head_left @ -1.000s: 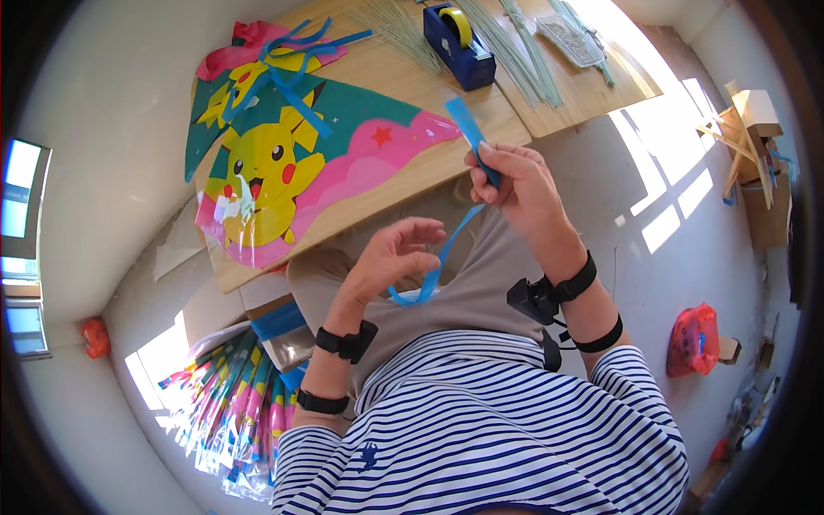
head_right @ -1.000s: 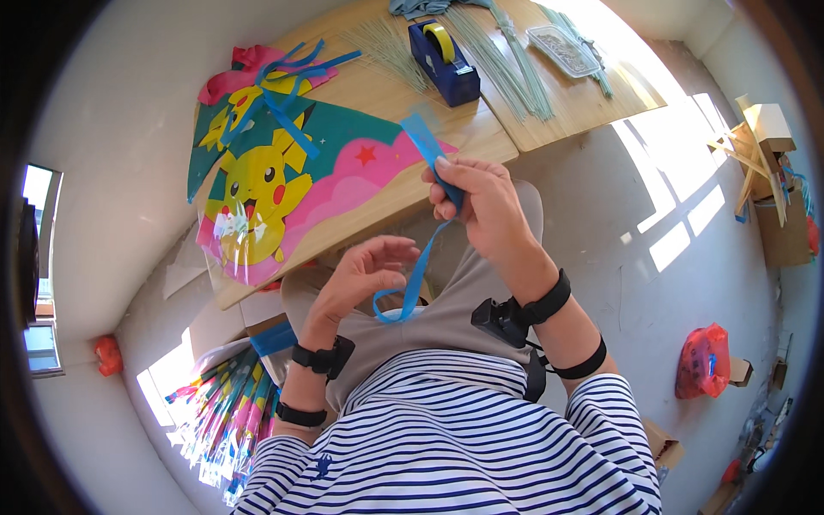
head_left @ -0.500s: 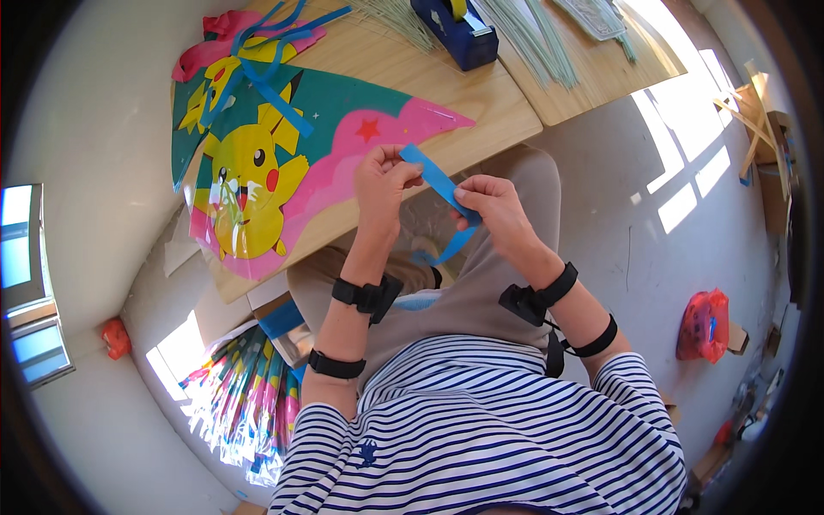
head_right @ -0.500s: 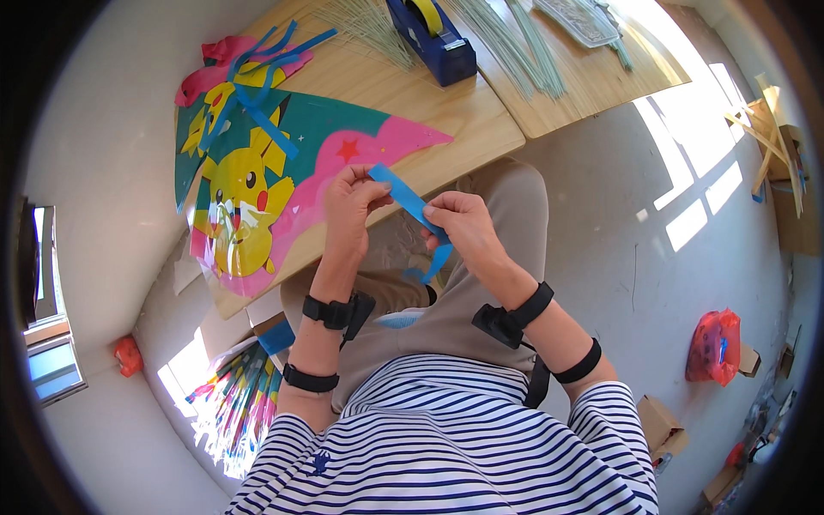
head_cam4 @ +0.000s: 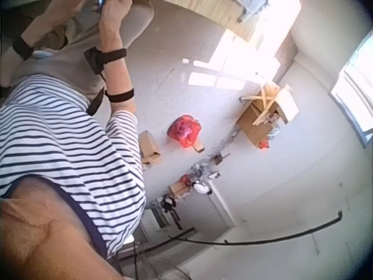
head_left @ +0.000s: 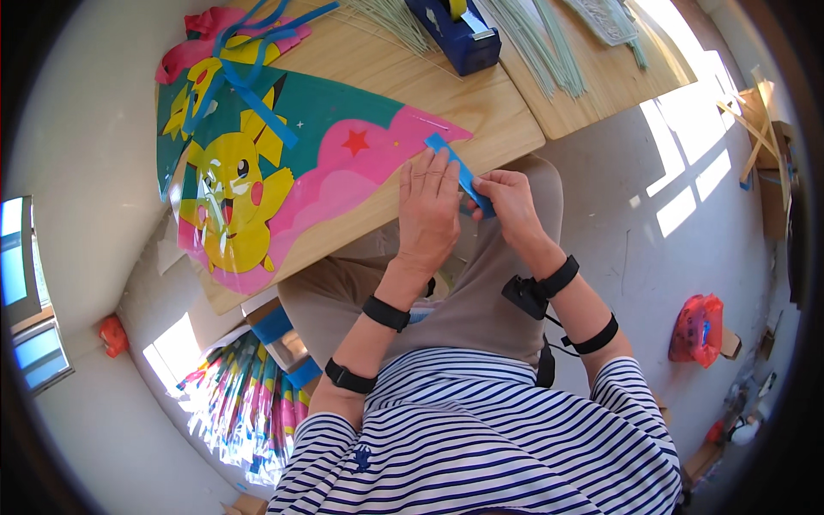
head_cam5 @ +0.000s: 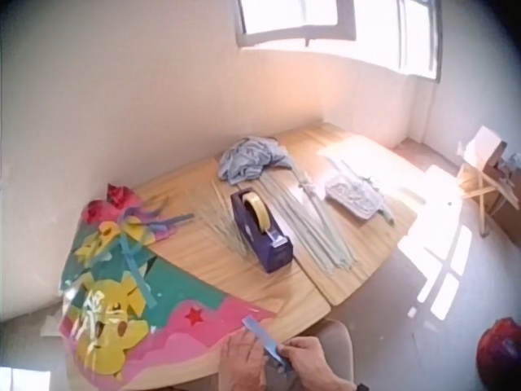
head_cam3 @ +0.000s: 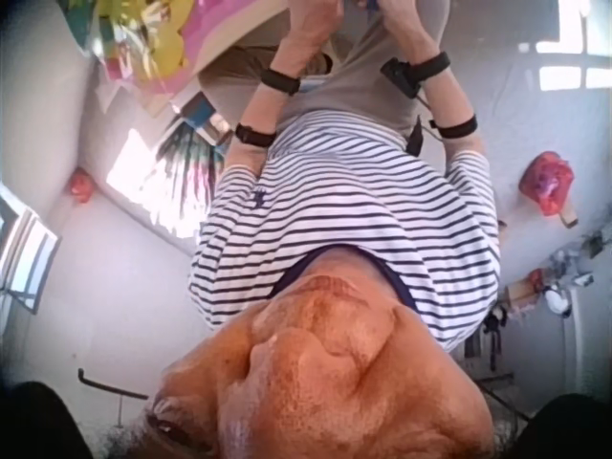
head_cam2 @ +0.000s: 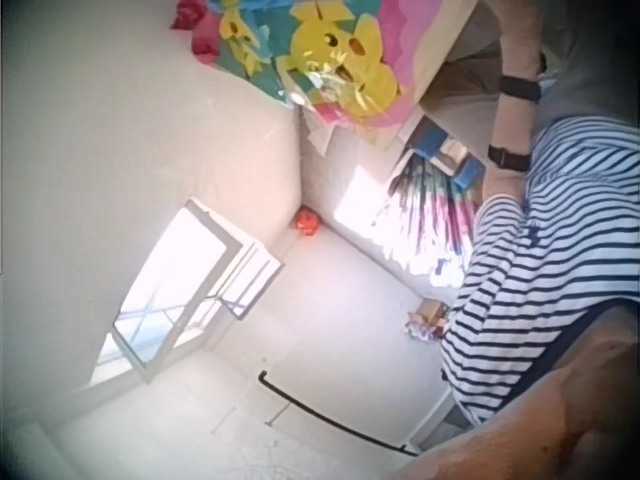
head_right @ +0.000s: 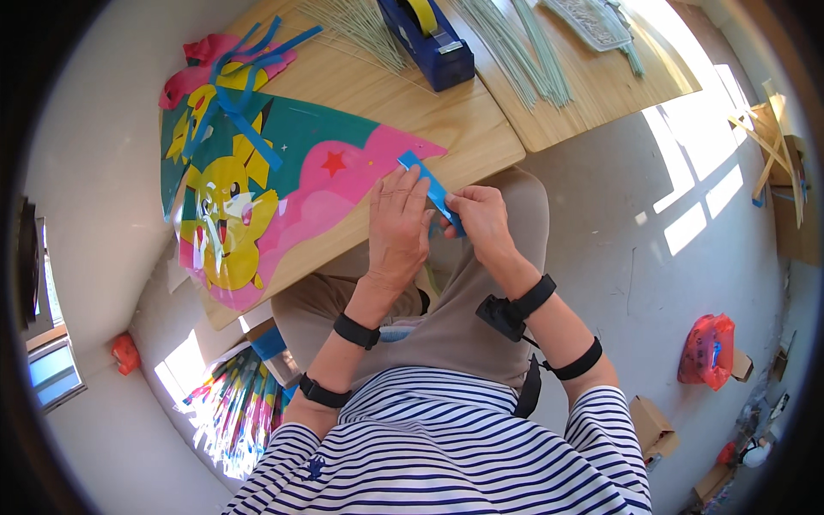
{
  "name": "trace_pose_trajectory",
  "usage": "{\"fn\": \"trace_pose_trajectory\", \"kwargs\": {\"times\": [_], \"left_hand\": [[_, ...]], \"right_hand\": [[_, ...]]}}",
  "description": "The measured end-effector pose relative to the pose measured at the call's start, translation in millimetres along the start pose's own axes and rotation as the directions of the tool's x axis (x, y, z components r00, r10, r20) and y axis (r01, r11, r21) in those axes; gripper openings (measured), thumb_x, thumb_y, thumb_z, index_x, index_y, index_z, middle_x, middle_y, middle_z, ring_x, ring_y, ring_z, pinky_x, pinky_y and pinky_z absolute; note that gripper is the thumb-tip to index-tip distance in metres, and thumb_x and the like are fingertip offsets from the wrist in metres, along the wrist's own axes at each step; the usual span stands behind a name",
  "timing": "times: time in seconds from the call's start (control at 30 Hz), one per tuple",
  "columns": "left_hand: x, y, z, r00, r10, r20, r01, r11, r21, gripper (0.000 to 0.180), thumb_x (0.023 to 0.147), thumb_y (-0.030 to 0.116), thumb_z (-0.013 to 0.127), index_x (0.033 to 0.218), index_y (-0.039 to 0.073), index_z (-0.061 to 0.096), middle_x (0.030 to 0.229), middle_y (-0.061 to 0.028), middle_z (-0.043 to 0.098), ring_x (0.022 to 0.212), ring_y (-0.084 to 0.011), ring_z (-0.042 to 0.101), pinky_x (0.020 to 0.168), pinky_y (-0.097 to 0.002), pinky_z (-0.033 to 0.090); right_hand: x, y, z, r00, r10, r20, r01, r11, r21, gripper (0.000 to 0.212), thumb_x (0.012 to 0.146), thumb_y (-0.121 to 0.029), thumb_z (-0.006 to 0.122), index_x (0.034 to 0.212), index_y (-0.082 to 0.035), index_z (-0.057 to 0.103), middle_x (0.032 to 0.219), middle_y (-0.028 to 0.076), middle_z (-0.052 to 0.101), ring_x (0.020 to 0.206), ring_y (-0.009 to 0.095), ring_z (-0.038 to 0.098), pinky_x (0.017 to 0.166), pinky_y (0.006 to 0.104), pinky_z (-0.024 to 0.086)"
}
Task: Assembling a plastic kite using tape and string.
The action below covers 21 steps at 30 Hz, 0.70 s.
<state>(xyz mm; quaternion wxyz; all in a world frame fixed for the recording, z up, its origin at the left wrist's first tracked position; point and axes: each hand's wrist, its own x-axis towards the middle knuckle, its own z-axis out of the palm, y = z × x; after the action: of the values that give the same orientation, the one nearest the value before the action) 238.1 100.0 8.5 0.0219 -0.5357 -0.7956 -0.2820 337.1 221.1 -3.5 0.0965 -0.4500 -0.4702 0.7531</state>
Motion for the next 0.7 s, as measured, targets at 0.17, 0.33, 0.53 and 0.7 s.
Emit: {"fn": "trace_pose_trajectory", "kwargs": {"times": [0.17, 0.33, 0.53, 0.7], "left_hand": [[-0.5, -0.6, 11.6, 0.999, -0.028, 0.042, 0.028, 1.0, 0.014, 0.051, 0.082, 0.009, 0.068, 0.131, -0.001, 0.055, 0.139, -0.017, 0.051, 0.136, -0.0346, 0.042, 0.116, -0.0548, 0.025], [-0.6, 0.5, 10.3, 0.998, -0.043, 0.053, 0.043, 0.999, 0.013, 0.052, 0.082, 0.009, 0.068, 0.13, -0.002, 0.054, 0.14, -0.0177, 0.05, 0.136, -0.0348, 0.042, 0.115, -0.0556, 0.025], [2.1, -0.1, 10.3, 0.996, -0.05, 0.079, 0.048, 0.999, 0.024, 0.054, 0.083, 0.016, 0.068, 0.131, -0.004, 0.053, 0.141, -0.0187, 0.049, 0.137, -0.0335, 0.04, 0.117, -0.0572, 0.021], [2.6, 0.2, 10.7, 0.995, -0.07, 0.077, 0.068, 0.997, 0.029, 0.053, 0.083, 0.015, 0.069, 0.13, -0.003, 0.054, 0.143, -0.0171, 0.047, 0.137, -0.0322, 0.04, 0.116, -0.0575, 0.021]], "right_hand": [[1.3, -2.9, 0.2, 1.0, -0.01, 0.0, 0.01, 1.0, -0.007, 0.017, 0.091, -0.006, 0.06, 0.082, 0.006, 0.068, 0.065, 0.009, 0.065, 0.047, 0.013, 0.058, 0.046, 0.0255, 0.048], [0.6, -4.1, 0.8, 1.0, -0.011, -0.001, 0.011, 1.0, -0.029, 0.017, 0.091, -0.006, 0.06, 0.082, 0.006, 0.068, 0.065, 0.009, 0.065, 0.047, 0.013, 0.058, 0.045, 0.025, 0.048], [1.7, -3.4, -0.2, 1.0, -0.013, -0.003, 0.013, 1.0, -0.021, 0.016, 0.091, -0.007, 0.061, 0.083, 0.005, 0.068, 0.065, 0.009, 0.065, 0.047, 0.012, 0.058, 0.045, 0.0251, 0.047], [2.4, -3.2, -0.3, 1.0, -0.008, 0.002, 0.008, 1.0, -0.025, 0.017, 0.091, -0.008, 0.061, 0.083, 0.005, 0.068, 0.065, 0.009, 0.065, 0.047, 0.012, 0.058, 0.045, 0.0249, 0.048]]}}
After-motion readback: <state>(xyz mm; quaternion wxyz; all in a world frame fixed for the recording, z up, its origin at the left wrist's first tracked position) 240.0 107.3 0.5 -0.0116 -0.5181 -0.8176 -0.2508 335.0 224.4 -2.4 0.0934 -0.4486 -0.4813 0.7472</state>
